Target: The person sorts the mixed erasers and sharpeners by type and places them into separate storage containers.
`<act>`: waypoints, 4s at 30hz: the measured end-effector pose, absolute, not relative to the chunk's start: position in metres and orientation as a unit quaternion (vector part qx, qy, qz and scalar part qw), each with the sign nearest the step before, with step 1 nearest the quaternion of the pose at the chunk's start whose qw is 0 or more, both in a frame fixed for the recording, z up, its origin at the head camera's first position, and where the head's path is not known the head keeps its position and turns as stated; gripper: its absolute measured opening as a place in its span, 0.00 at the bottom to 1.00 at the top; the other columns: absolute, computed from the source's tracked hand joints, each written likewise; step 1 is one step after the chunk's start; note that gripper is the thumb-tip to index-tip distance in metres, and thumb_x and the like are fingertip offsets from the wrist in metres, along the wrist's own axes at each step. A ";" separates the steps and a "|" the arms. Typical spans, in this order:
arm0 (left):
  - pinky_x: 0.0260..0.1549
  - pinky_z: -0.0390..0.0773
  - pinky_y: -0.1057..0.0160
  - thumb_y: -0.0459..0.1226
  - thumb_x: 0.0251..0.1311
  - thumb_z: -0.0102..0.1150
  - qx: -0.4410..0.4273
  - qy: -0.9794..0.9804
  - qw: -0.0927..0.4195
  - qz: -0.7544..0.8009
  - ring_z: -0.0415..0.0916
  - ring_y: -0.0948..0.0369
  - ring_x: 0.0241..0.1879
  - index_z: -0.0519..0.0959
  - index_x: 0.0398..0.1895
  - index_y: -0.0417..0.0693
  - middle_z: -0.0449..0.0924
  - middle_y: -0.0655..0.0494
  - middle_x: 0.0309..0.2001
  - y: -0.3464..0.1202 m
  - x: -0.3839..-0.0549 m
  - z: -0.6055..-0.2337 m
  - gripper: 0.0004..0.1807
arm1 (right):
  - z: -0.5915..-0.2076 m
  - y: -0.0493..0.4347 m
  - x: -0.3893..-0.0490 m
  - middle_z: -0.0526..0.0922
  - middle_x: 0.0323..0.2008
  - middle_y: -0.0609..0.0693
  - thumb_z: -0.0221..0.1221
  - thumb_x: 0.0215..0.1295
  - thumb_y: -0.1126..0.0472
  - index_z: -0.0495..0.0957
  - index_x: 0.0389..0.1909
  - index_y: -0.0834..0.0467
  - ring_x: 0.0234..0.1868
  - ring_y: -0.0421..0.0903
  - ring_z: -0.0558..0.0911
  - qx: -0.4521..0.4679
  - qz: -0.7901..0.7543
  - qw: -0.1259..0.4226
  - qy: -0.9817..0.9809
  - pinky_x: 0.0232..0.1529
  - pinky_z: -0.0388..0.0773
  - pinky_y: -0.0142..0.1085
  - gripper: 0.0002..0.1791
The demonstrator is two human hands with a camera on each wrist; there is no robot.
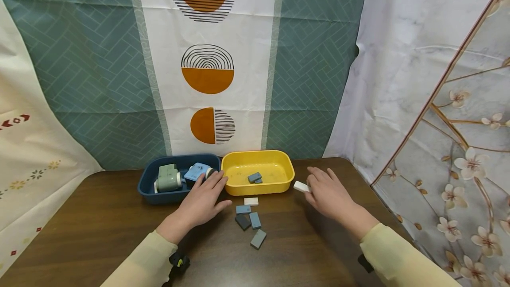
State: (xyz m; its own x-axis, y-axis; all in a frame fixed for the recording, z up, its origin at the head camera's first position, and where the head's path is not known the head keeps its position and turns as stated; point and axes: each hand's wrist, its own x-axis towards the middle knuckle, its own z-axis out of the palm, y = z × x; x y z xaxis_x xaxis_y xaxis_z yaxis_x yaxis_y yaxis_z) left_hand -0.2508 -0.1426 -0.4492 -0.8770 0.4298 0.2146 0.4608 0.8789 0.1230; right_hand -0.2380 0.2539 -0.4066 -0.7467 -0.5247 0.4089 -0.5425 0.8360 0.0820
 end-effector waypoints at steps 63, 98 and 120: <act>0.84 0.45 0.37 0.60 0.78 0.62 -0.235 -0.965 0.086 -0.083 0.52 0.48 0.87 0.66 0.86 0.44 0.57 0.45 0.87 -0.144 -0.250 -0.446 0.44 | -0.376 0.169 -0.302 0.75 0.74 0.69 0.67 0.79 0.56 0.79 0.42 0.60 0.77 0.65 0.73 0.260 -0.001 0.144 -0.955 0.78 0.62 0.69 0.12; 0.84 0.44 0.37 0.60 0.78 0.63 -0.235 -0.964 0.086 -0.089 0.53 0.48 0.87 0.66 0.86 0.44 0.57 0.45 0.87 -0.144 -0.249 -0.446 0.44 | -0.385 0.152 -0.333 0.71 0.78 0.68 0.61 0.83 0.54 0.80 0.45 0.62 0.80 0.63 0.68 0.206 -0.019 0.093 -0.974 0.80 0.58 0.68 0.13; 0.84 0.46 0.36 0.58 0.78 0.64 -0.240 -0.962 0.092 -0.091 0.53 0.47 0.86 0.67 0.85 0.43 0.58 0.43 0.86 -0.143 -0.246 -0.445 0.43 | -0.389 0.147 -0.327 0.65 0.82 0.66 0.61 0.84 0.46 0.74 0.75 0.68 0.82 0.63 0.65 0.211 -0.034 0.085 -0.973 0.81 0.56 0.68 0.33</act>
